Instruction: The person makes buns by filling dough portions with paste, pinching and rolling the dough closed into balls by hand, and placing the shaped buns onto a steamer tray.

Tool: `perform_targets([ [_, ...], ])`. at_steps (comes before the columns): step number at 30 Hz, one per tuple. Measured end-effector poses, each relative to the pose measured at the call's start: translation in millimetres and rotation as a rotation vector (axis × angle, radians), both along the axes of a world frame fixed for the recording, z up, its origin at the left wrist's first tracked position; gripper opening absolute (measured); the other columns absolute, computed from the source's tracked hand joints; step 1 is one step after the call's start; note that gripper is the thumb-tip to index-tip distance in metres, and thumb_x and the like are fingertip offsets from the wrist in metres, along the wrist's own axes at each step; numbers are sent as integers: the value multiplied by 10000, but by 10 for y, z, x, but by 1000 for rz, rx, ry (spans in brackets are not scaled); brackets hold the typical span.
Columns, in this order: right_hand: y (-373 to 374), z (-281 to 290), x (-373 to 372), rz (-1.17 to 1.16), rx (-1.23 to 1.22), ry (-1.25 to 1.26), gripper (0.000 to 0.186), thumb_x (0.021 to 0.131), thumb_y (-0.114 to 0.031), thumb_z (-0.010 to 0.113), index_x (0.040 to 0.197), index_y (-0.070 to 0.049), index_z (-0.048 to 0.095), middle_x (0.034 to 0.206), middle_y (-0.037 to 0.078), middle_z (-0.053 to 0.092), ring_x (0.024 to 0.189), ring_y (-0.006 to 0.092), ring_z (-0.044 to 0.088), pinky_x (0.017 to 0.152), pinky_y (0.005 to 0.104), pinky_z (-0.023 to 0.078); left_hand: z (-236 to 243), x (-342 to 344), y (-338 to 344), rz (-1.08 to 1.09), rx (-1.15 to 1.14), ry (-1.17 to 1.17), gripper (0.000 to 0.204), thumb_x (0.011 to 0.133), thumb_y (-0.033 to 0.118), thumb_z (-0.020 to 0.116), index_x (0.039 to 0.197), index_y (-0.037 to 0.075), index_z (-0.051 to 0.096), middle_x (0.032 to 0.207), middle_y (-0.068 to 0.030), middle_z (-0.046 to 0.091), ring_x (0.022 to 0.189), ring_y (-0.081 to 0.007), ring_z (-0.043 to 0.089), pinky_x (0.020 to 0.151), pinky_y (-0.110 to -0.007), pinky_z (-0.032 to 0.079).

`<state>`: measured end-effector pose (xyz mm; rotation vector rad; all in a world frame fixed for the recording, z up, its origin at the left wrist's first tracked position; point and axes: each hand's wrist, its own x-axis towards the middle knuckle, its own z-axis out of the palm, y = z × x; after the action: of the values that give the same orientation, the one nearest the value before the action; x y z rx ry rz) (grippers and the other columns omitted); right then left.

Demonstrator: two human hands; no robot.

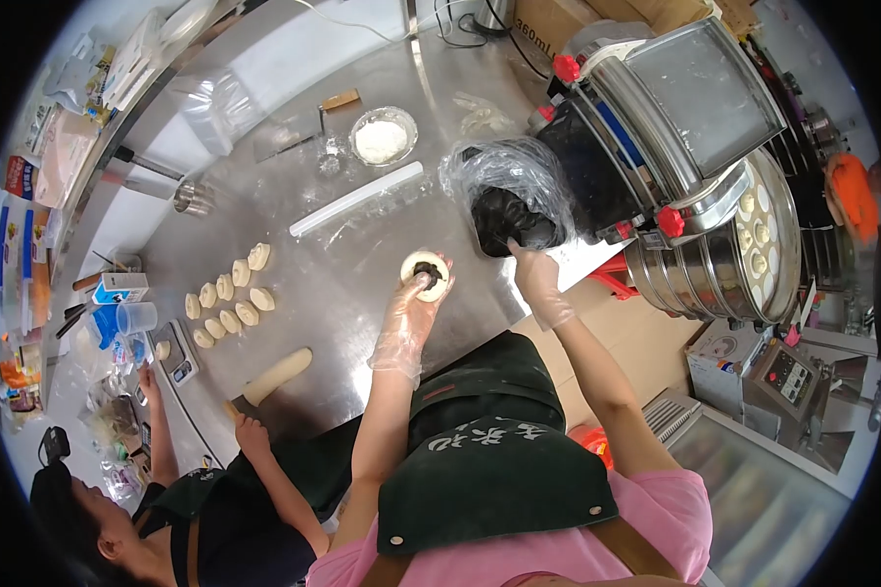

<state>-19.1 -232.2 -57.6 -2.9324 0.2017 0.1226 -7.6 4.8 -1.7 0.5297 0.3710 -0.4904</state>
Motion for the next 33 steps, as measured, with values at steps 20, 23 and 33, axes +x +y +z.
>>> perform_targets([
  [20, 275, 688, -367, -392, 1270, 127, 377, 923, 21, 497, 1267, -66, 625, 802, -12, 593, 551, 41, 392, 479, 196, 336, -595, 221, -217, 51, -130, 197, 430, 995, 382, 449, 1210, 18, 529, 1223, -197, 578, 1184, -357, 540, 1033, -499, 436],
  [23, 495, 634, -462, 211, 162, -395, 521, 727, 34, 603, 1209, -152, 666, 848, 49, 576, 664, 165, 596, 575, 299, 511, -398, 234, -326, 0, -156, 166, 559, 1014, 481, 329, 1233, -1, 508, 1230, -203, 571, 1164, -370, 549, 1027, -501, 438],
  [33, 366, 801, -564, 402, 256, -494, 488, 760, 37, 589, 1227, -91, 651, 841, 29, 599, 649, 150, 572, 569, 263, 490, -337, 206, -254, -63, 2, 15, 480, 887, 187, 671, 1289, 9, 480, 1237, -164, 575, 1167, -318, 566, 990, -435, 493],
])
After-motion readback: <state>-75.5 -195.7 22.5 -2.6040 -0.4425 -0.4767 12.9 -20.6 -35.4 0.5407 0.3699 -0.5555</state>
